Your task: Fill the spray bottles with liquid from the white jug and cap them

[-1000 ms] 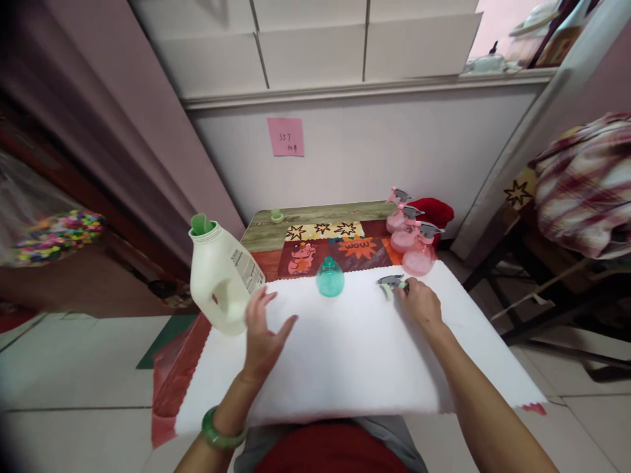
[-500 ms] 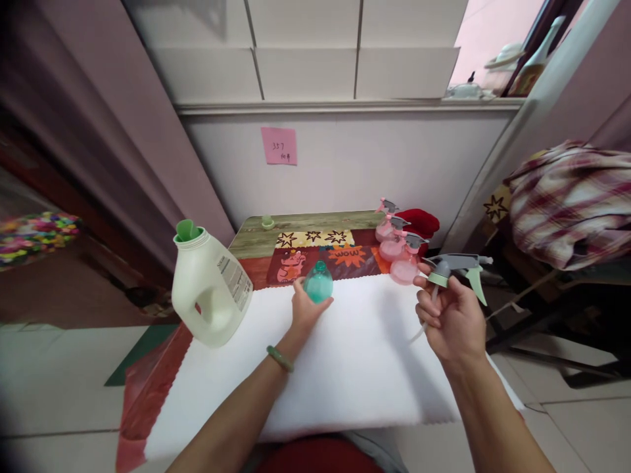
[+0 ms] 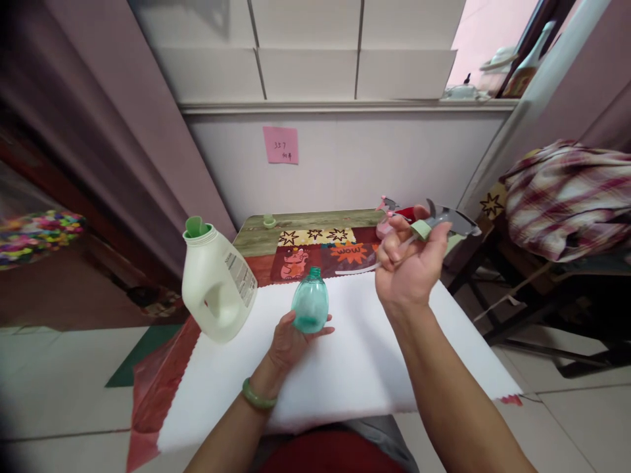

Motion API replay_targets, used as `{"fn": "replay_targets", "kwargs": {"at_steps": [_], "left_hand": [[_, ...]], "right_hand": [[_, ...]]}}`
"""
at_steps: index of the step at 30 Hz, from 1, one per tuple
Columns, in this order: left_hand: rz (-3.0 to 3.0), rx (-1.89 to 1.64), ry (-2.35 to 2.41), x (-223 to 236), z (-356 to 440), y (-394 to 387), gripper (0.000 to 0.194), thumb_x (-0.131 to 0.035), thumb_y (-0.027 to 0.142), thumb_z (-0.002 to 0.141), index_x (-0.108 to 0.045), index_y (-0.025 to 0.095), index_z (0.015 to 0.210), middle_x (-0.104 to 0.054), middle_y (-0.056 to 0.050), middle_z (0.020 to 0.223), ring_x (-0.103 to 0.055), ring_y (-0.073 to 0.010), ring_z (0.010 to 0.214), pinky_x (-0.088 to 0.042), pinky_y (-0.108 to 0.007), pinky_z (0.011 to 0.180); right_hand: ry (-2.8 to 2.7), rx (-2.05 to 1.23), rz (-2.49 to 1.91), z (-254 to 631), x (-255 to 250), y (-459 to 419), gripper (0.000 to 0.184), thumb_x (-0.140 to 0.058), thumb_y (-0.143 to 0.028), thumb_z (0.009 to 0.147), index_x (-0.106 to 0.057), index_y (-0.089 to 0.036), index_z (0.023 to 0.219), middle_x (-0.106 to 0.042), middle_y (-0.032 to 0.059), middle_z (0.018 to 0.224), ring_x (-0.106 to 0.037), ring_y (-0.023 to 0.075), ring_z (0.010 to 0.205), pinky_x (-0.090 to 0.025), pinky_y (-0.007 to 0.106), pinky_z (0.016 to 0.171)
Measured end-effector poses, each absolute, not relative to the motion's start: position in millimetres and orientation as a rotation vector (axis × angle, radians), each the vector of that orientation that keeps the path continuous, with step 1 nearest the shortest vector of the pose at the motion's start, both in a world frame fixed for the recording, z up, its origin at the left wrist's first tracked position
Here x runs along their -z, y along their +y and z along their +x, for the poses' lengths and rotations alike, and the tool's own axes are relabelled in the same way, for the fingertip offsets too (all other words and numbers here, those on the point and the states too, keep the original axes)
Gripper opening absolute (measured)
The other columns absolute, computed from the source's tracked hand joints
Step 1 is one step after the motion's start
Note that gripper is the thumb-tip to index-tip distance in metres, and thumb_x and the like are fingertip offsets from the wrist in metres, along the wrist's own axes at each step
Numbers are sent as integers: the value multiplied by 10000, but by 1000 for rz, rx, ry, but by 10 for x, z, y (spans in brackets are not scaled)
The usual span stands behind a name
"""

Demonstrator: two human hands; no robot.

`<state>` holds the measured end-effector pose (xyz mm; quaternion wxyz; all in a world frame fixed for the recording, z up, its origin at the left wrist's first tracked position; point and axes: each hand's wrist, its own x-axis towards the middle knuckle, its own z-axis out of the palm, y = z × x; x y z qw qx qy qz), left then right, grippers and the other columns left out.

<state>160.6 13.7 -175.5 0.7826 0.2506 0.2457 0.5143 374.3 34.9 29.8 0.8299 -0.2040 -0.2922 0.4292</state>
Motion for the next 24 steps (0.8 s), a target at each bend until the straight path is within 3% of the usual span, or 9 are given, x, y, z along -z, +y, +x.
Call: {"fn": "replay_targets", "kwargs": {"at_steps": [3,10,19,21,24], "left_hand": [[512,-1128,516,1773,1582,147,566,-743,507,747,-677,173,1198,-740,-136,1136,-712,-368,1037,-521,-567,949],[438,-1077,513,1789,1579,170,556,-639,569,848,-654,137,1197,-753,-152,1003,-736,-293,816,-544,-363,641],[394,-1033,477,1845,1594,214,547,-651,582,875,-657,127,1178,-761,-155,957,-732,-273,738,-526,-316,566],[394,-1032,465,1842,1594,209,569,-648,602,879,-663,124,1187,-764,-158,960,-730,-271,730,-519,-308,550],[396,-1028,447,1840,1597,200,620,-633,654,879,-681,118,1188,-772,-157,954,-728,-260,722,-513,-291,535]], "right_hand": [[-680,-872,-507,3657,-245,483,391,-583,-653,909,-608,-265,948,-686,-46,823,-298,44,388,-194,200,344],[-700,-860,-522,3459,-126,613,295,-743,-444,776,-635,-206,913,-684,-40,865,-333,4,399,-177,176,344],[-768,-836,-566,3265,56,661,243,-717,-422,797,-602,-212,847,-700,-30,810,-335,16,391,-205,181,359],[-798,-880,-570,3226,160,658,237,-684,-443,828,-606,-222,861,-711,-23,833,-365,31,404,-239,189,361],[-847,-977,-592,3169,359,616,260,-657,-490,857,-652,-235,906,-735,3,876,-559,97,534,-423,230,450]]}}
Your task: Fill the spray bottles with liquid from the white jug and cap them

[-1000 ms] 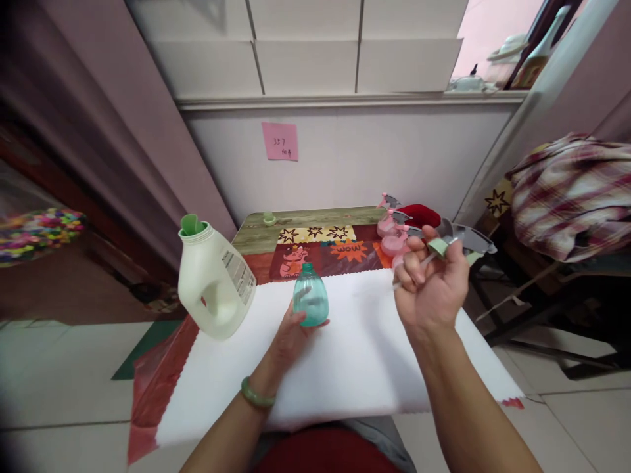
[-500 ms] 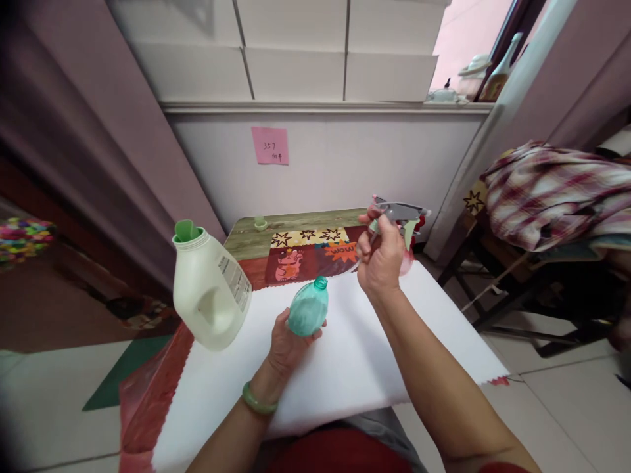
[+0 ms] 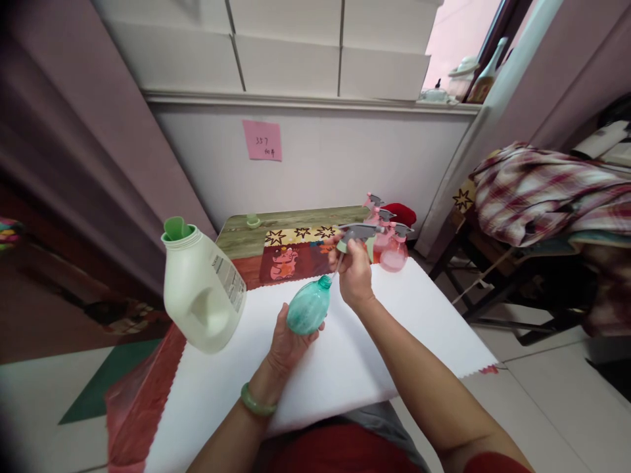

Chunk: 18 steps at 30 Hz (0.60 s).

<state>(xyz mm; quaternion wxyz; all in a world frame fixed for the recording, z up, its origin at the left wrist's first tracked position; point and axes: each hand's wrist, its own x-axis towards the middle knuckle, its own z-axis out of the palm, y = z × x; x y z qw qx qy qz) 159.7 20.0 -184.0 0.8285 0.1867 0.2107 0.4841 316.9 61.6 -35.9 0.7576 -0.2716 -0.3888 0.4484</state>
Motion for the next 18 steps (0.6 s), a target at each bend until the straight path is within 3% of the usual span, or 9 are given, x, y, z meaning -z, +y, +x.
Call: {"fn": "replay_targets", "kwargs": {"at_steps": [3,6,12,15,18], "left_hand": [[400,-1018,428,1844,1605,193,708,-647,711,841,-705,87,1170,-776,-166,929,-724,-250,699,-508,-274,511],[403,-980,410,1836,1611,185,806,-631,754,820,-715,28,1161,-775,-219,940,-728,-262,696,-531,-289,518],[365,-918,394,1785,1595,179,901,-509,795,863,-709,-27,1175,-771,-275,964,-755,-280,748,-599,-328,649],[325,-890,397,1763,1586,185,908,-445,791,895,-700,-32,1180,-773,-271,937,-762,-278,736,-591,-300,611],[268,-841,403,1737,1594,170,902,-379,780,925,-700,-33,1150,-770,-268,894,-757,-261,692,-570,-269,553]], "right_hand": [[-916,-1067,-669,3137,584,562,324,-697,-535,855,-704,-237,982,-762,39,958,-708,201,803,-570,335,694],[-950,-1138,-744,3128,797,531,366,-725,-556,856,-724,-240,1040,-781,60,988,-728,268,963,-570,409,840],[-913,-1257,-757,3078,1002,495,360,-714,-531,884,-725,-241,1097,-796,67,1019,-738,279,958,-578,382,744],[-882,-1258,-723,3037,992,464,382,-710,-531,886,-715,-239,1133,-794,64,1031,-734,276,1005,-588,398,805],[-850,-1261,-710,3007,972,441,365,-716,-557,872,-718,-238,1050,-794,61,1010,-728,279,1044,-588,421,871]]}}
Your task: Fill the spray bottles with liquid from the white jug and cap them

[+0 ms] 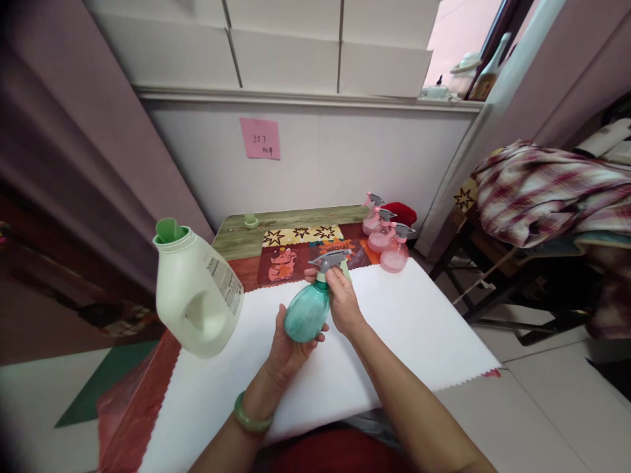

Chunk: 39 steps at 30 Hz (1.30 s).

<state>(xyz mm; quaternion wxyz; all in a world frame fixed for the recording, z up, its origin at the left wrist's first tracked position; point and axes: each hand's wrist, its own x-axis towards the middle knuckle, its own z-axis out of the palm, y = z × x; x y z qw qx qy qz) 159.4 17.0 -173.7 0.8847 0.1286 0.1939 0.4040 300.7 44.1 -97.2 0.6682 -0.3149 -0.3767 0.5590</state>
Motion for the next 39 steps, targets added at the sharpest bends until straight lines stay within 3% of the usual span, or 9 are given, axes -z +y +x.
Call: {"fn": "replay_targets", "kwargs": {"at_steps": [4,11,16,24,28,39], "left_hand": [[181,-773,420,1712,1646,111,879,-390,794,910,-701,-2,1116,-766,-244,879,-727,-218,618,-533,-240,491],[102,-808,456,1773,1782,-4,885,-426,843,853,-698,13,993,-741,-201,814,-590,-137,458,-353,-208,344],[105,-918,481,1785,1851,-104,738,-511,757,881,-692,68,1077,-761,-203,870,-646,-183,542,-427,-242,429],[100,-982,447,1785,1870,-113,534,-666,558,890,-669,110,1181,-767,-190,996,-727,-266,796,-539,-319,613],[118,-958,450,1834,1855,-114,529,-699,536,866,-665,99,1162,-759,-199,1015,-717,-263,749,-535,-330,612],[141,-993,485,1837,1867,-134,499,-723,507,838,-662,117,1144,-751,-174,997,-709,-265,743,-515,-327,592]], "right_hand": [[-800,-1254,-687,2994,977,436,369,-749,-562,840,-711,-251,1035,-792,61,1039,-726,278,1061,-594,429,887],[-740,-1283,-686,3004,1202,482,372,-746,-547,857,-703,-261,1091,-792,55,1099,-735,260,1029,-602,410,861],[-611,-1307,-763,3048,1337,478,415,-765,-542,835,-702,-230,1101,-808,58,1043,-738,255,988,-596,396,850],[-535,-1301,-725,3127,1340,430,372,-849,-447,759,-682,-289,1052,-801,3,1123,-735,215,994,-568,365,887],[-566,-1287,-774,3148,1395,427,392,-831,-475,771,-675,-272,1067,-805,24,1119,-743,227,983,-570,358,830],[-621,-1307,-790,3176,1387,443,394,-838,-489,757,-696,-238,1026,-807,68,1094,-754,253,985,-580,402,882]]}}
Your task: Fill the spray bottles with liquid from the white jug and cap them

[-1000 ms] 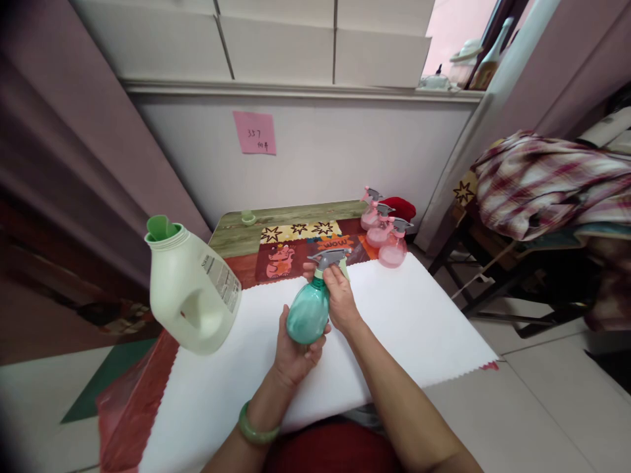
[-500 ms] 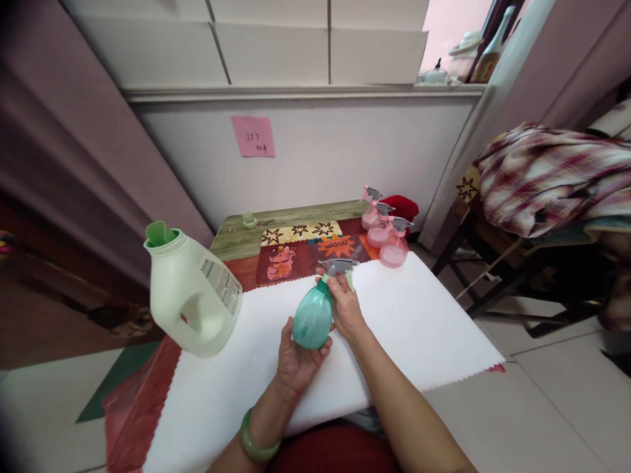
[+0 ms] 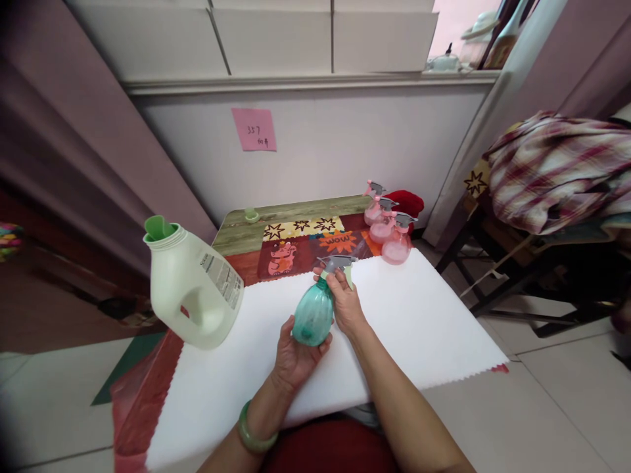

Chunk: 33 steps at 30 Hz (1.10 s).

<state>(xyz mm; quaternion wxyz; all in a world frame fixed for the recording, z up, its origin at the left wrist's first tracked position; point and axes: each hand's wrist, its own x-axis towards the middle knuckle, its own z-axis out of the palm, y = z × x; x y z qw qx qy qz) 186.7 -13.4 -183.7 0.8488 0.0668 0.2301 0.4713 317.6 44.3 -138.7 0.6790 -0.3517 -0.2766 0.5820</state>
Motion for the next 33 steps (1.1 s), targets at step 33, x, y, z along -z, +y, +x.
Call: {"fn": "replay_targets", "kwargs": {"at_steps": [33], "left_hand": [[232,-866,467,1790,1834,-135,815,-472,834,835,-696,65,988,-741,-187,780,-542,-126,391,-298,-201,301]], "right_hand": [[-873,-1342,-782,3321,1309,385,466,-852,-600,708,-738,-245,988,-787,50,911,-720,296,1020,-552,464,948]]}}
